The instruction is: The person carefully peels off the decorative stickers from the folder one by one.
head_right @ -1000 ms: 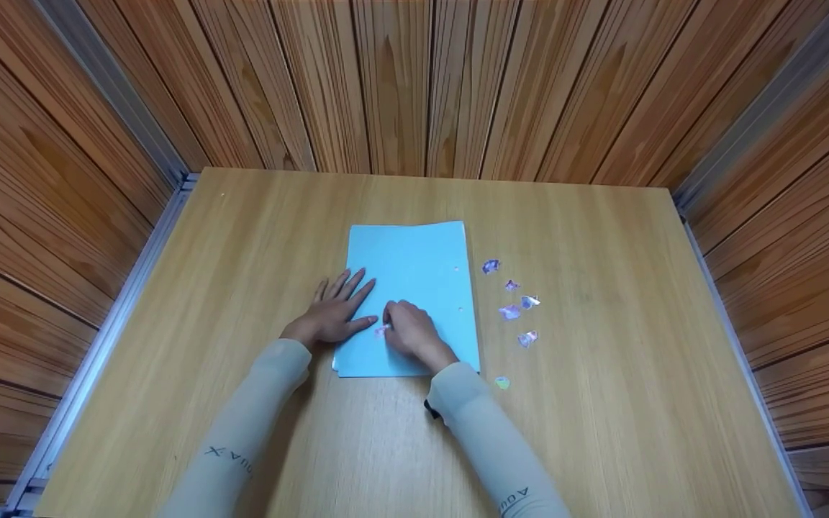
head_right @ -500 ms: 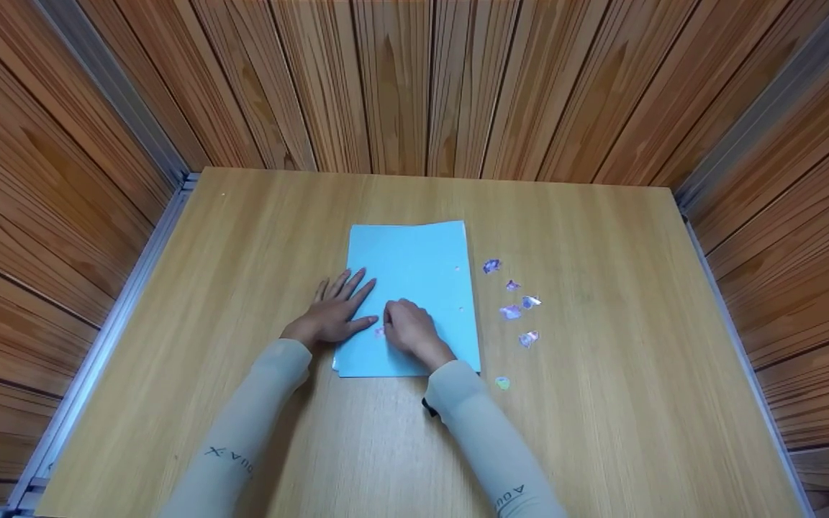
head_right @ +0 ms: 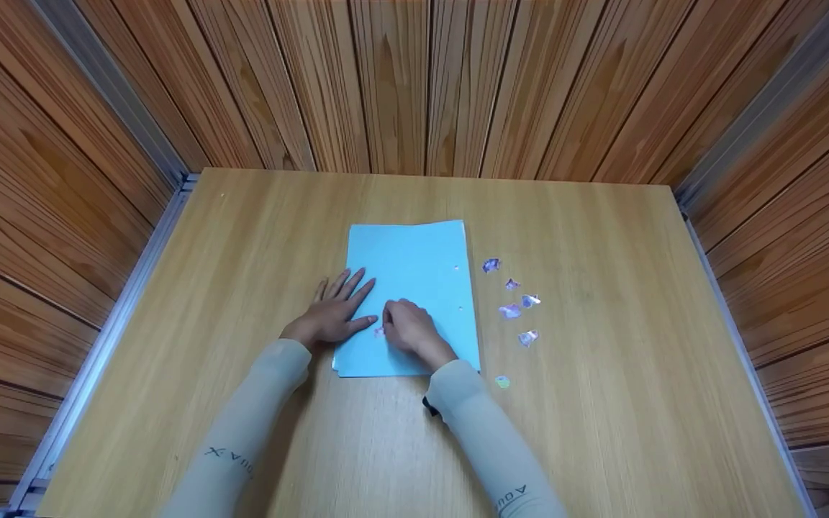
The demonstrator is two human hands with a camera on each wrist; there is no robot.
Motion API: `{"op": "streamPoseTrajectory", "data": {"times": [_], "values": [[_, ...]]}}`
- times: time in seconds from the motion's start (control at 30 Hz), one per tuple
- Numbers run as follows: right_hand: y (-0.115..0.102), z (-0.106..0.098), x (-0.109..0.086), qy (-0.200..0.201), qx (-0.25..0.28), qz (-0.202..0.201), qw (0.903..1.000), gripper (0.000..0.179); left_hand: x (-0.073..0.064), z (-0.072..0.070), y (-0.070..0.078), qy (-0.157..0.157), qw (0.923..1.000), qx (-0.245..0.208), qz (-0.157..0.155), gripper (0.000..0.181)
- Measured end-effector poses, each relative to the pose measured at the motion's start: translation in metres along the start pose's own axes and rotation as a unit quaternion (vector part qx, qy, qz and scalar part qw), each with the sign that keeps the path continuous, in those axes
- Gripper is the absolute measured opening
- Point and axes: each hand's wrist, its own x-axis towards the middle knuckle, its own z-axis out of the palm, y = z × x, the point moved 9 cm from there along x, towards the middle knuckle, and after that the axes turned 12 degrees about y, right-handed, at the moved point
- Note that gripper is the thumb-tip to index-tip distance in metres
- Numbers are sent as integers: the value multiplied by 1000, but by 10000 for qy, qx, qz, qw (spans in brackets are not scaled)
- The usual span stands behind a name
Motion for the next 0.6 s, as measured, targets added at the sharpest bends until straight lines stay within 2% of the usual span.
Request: {"op": "streamPoseTrajectory", "data": {"times": [0.07,0.1,0.17,0.37,0.6], "values": [[34,22,13,114,-320,434,9985,12,23,38,-25,-42,9997,66,238,73],[47,29,17,261,-367,616,9971,8,30,49,-33,-32,9991,-14,416,75],[54,32,19,277,-366,682,9966,7,36,58,-38,-44,9989,-112,461,78],[58,32,18,103,-211,560,9982,8,40,62,-41,12,9993,11,368,77],[58,33,19,46,-243,733,9970,9,37,58,-38,44,9991,-16,417,76]]}}
